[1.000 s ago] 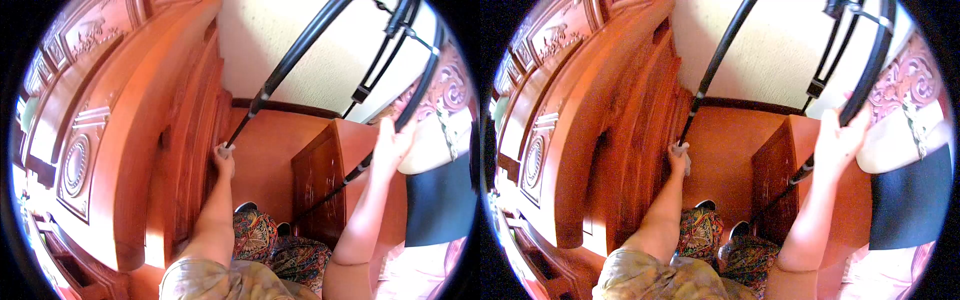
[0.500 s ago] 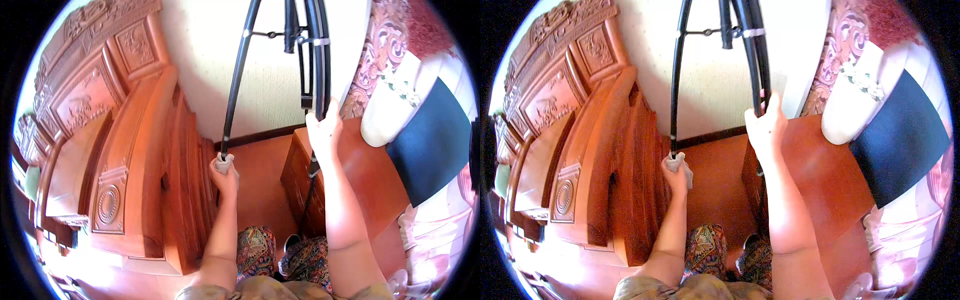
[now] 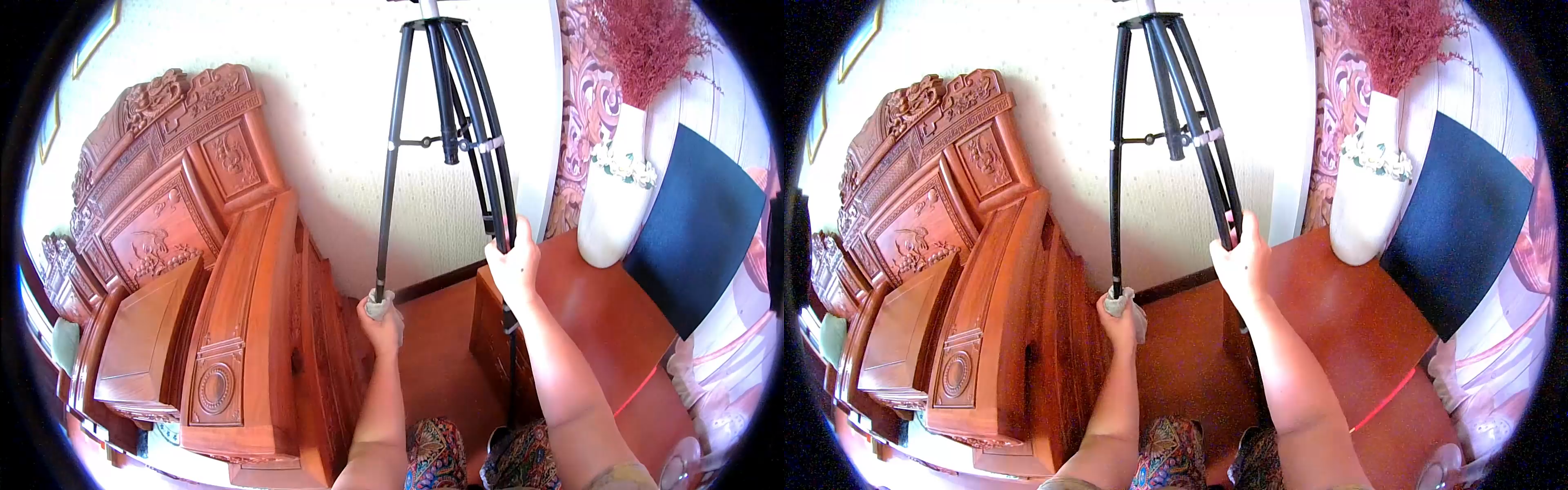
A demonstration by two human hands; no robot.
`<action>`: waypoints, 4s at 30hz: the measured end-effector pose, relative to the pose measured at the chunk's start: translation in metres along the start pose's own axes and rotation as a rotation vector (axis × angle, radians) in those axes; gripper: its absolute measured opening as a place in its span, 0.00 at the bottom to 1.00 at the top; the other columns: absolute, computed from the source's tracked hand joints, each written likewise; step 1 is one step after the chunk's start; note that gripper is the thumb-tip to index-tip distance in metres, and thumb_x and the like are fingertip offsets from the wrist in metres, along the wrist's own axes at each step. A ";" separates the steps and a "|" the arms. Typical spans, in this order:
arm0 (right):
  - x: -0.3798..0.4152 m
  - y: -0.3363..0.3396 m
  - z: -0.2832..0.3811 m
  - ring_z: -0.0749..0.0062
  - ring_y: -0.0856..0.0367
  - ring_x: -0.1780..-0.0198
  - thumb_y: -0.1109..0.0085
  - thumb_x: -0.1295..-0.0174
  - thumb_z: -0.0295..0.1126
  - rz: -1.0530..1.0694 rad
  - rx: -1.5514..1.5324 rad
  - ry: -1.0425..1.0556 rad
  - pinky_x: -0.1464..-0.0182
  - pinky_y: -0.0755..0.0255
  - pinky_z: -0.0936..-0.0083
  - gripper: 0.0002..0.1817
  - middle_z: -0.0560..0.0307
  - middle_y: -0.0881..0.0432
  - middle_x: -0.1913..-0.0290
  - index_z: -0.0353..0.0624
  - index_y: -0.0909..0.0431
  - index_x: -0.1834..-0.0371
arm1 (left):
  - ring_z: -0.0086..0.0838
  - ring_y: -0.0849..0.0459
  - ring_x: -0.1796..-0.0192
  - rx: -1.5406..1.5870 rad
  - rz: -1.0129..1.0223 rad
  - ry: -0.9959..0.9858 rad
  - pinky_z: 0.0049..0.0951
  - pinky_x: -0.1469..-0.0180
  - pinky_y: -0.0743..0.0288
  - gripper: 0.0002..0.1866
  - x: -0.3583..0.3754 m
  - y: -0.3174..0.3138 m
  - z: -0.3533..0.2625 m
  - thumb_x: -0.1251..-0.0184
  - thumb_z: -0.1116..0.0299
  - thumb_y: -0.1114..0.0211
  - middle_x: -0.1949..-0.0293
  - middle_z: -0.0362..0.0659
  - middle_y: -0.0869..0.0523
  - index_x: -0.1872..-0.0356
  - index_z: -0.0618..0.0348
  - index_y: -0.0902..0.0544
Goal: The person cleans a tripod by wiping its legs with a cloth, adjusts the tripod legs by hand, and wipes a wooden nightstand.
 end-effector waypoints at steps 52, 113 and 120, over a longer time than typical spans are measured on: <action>0.009 -0.078 0.030 0.80 0.29 0.73 0.38 0.48 0.33 0.227 -0.360 0.088 0.70 0.31 0.83 0.28 0.60 0.27 0.71 0.37 0.39 0.47 | 0.40 0.24 0.54 -0.601 0.023 -0.092 0.34 0.52 0.32 0.27 -0.163 0.018 0.097 0.57 0.70 0.32 0.58 0.52 0.24 0.53 0.66 0.32; -0.078 -0.181 -0.247 0.48 0.25 0.56 0.45 0.49 0.45 0.459 0.193 -0.339 0.54 0.32 0.63 0.23 0.39 0.23 0.62 0.38 0.26 0.57 | 0.26 0.21 0.70 -0.480 0.576 0.233 0.26 0.67 0.27 0.11 0.100 -0.066 0.050 0.51 0.71 0.37 0.73 0.44 0.20 0.66 0.62 0.26; -0.073 -0.198 -0.233 0.56 0.22 0.62 0.43 0.49 0.42 0.528 0.058 -0.413 0.58 0.30 0.66 0.19 0.42 0.22 0.67 0.36 0.25 0.63 | 0.23 0.22 0.71 -0.496 0.507 0.143 0.25 0.67 0.27 0.10 0.079 -0.048 0.047 0.51 0.72 0.38 0.74 0.42 0.20 0.67 0.61 0.26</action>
Point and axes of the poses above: each hand's wrist, its own x-axis away from the middle knuckle, its own y-axis out of the back of the hand, z = x × y, the point moved 9 cm from there along -x, towards the middle knuckle
